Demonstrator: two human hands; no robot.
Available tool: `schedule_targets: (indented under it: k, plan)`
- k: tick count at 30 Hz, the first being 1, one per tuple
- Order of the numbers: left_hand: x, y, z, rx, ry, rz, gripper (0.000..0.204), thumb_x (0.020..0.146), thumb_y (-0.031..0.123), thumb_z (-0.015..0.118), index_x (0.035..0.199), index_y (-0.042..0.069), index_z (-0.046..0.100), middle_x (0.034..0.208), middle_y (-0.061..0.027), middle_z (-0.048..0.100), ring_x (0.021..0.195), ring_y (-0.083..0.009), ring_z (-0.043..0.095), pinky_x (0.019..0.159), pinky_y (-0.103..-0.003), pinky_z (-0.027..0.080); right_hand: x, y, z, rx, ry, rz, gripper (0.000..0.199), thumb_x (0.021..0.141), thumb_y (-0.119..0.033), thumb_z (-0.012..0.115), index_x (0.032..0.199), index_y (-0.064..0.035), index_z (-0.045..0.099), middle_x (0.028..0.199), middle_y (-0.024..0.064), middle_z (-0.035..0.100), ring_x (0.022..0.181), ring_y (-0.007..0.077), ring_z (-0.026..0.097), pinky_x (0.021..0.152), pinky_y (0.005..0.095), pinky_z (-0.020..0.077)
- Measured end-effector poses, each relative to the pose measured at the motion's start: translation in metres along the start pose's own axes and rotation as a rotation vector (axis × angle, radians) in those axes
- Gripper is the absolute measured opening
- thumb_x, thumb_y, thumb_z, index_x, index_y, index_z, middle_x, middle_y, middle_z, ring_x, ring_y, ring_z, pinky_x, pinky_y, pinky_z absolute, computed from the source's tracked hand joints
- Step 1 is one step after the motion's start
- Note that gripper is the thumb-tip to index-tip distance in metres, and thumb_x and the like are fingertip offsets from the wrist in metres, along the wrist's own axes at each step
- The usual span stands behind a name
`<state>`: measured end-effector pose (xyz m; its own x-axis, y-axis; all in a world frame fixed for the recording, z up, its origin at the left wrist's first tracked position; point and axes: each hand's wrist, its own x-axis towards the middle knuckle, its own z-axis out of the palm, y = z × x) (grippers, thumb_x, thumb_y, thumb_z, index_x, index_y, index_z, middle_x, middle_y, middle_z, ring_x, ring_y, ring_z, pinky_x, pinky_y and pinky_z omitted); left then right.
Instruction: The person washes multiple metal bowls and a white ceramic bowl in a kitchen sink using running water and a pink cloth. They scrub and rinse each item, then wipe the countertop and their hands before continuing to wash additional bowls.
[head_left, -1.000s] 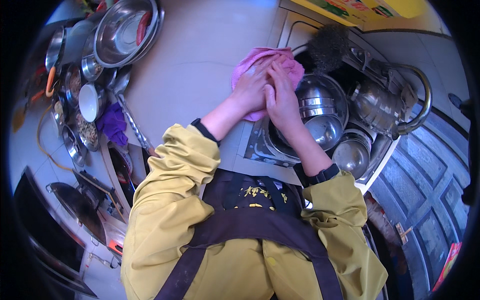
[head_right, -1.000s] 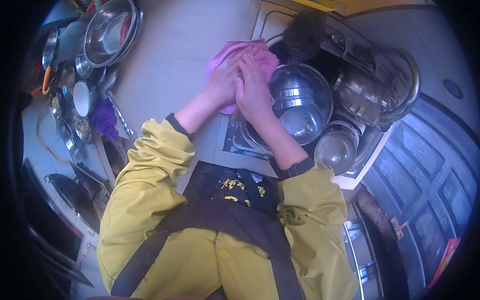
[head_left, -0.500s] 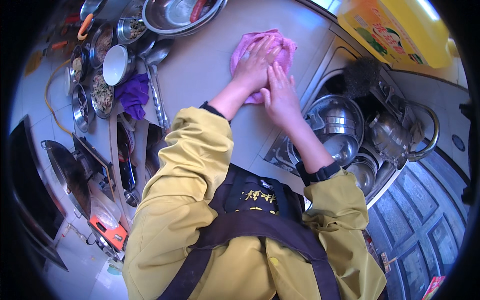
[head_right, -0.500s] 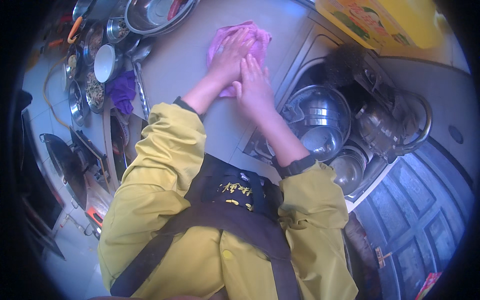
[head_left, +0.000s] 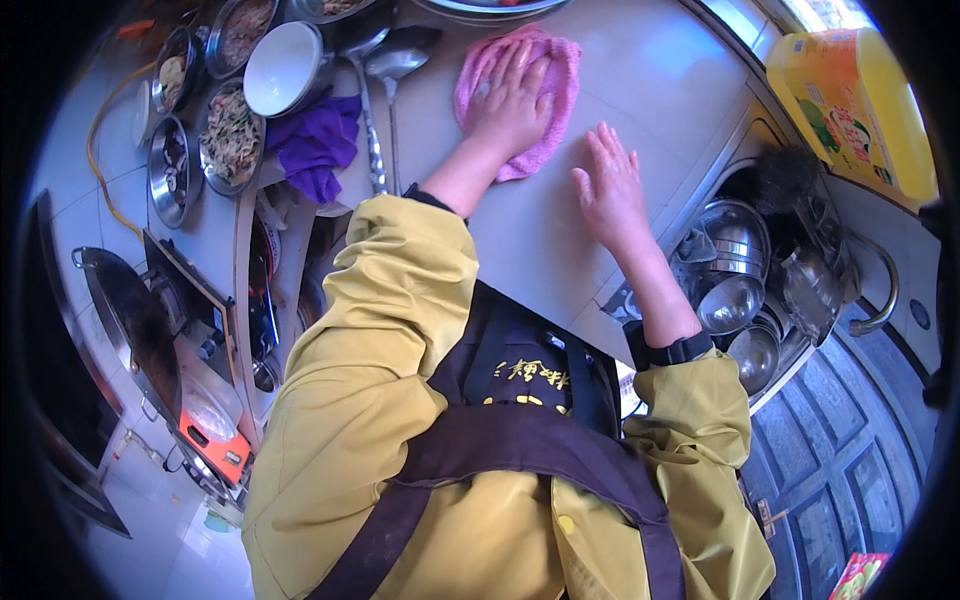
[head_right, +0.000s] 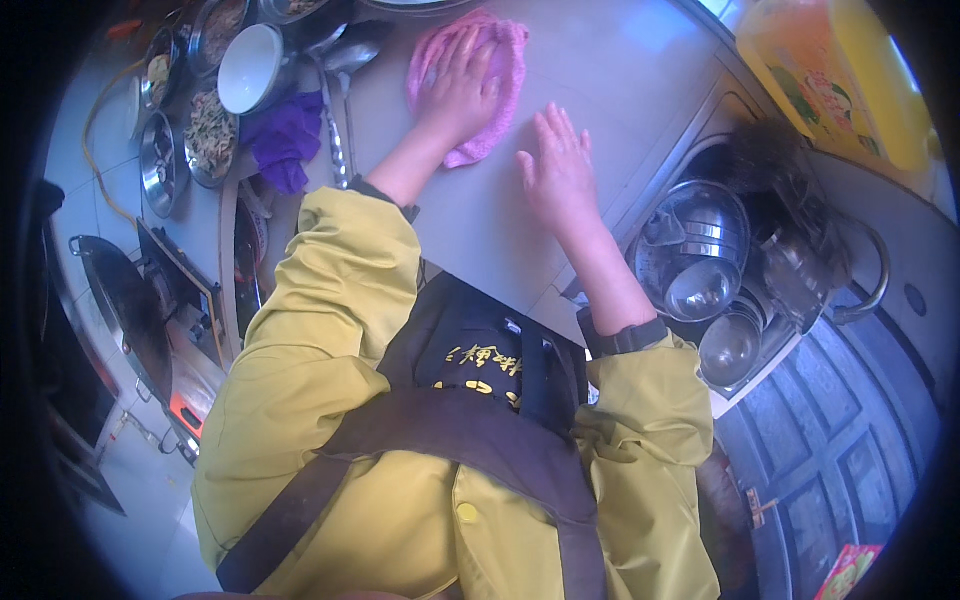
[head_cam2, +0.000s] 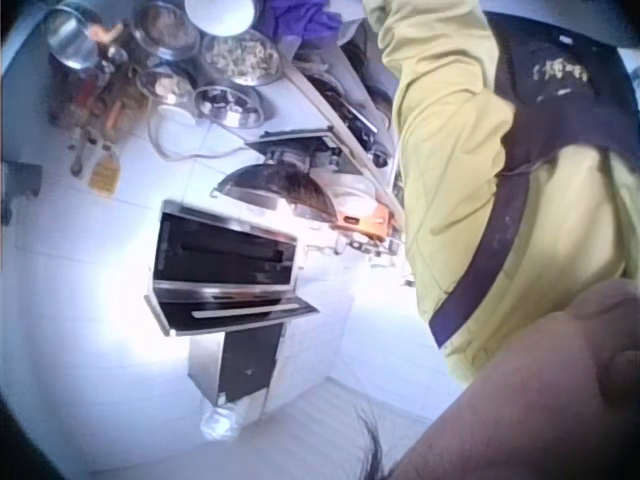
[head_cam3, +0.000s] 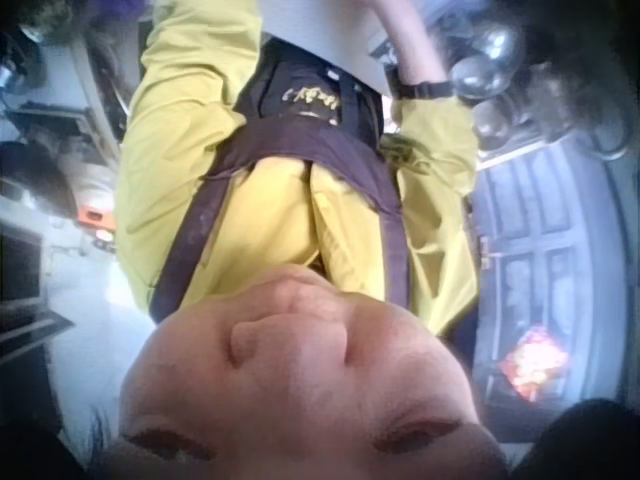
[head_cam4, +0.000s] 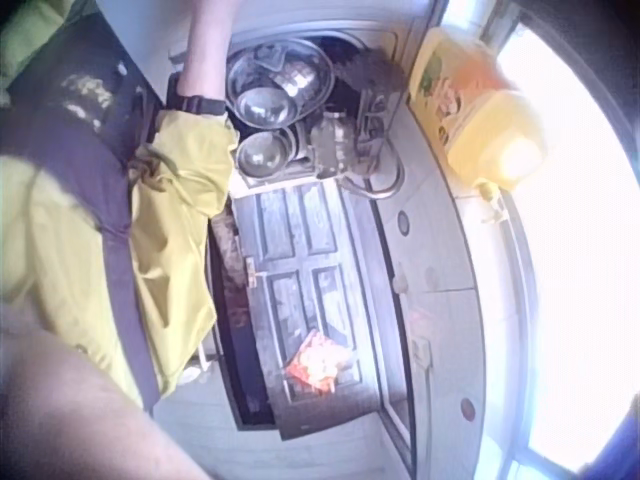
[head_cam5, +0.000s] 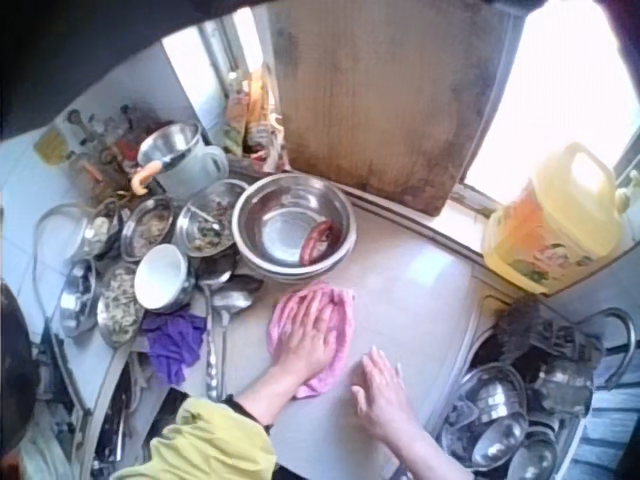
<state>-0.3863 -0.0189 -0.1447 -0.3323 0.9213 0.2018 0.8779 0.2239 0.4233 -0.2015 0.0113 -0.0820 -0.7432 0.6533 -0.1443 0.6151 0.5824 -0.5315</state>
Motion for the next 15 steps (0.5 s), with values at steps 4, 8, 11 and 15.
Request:
schedule_targets:
  k: [4,8,11,15]
  plan:
    - [-0.041,-0.018,-0.021,-0.013,0.050,-0.036,0.053,0.080,0.025,0.052,0.128,0.006,0.036,0.141,-0.0197,0.021,0.131,-0.0349,0.018,0.107,-0.047,0.016,-0.004,-0.024,0.018,-0.005,-0.051,-0.029,0.048,0.084,-0.017,0.054,0.128,-0.0038,0.039,0.137,0.0160,0.034,0.129,0.0290,0.030,0.105,0.0454,0.0233]
    - [-0.082,-0.018,-0.037,0.001,0.047,-0.127,0.056,0.080,0.024,0.053,0.129,0.006,0.033,0.140,-0.0207,0.020,0.131,-0.0371,0.018,0.107,-0.048,0.017,-0.009,-0.052,0.035,0.046,-0.025,-0.087,0.048,0.084,-0.016,0.054,0.128,-0.0040,0.040,0.137,0.0153,0.035,0.129,0.0288,0.031,0.105,0.0440,0.0240]
    - [-0.106,-0.011,-0.046,0.007,0.012,-0.230,0.057,0.080,0.024,0.053,0.130,0.006,0.032,0.140,-0.0208,0.020,0.131,-0.0374,0.018,0.107,-0.048,0.016,-0.009,-0.073,0.046,0.110,0.008,-0.161,0.049,0.083,-0.016,0.054,0.128,-0.0041,0.039,0.136,0.0150,0.036,0.128,0.0287,0.031,0.106,0.0437,0.0241]
    - [-0.141,0.008,-0.054,-0.016,-0.016,-0.289,0.059,0.080,0.024,0.053,0.131,0.006,0.030,0.140,-0.0220,0.018,0.132,-0.0378,0.016,0.107,-0.049,0.015,-0.012,-0.089,0.055,0.175,0.023,-0.239,0.050,0.082,-0.016,0.054,0.128,-0.0046,0.039,0.135,0.0151,0.038,0.127,0.0291,0.033,0.105,0.0448,0.0254]
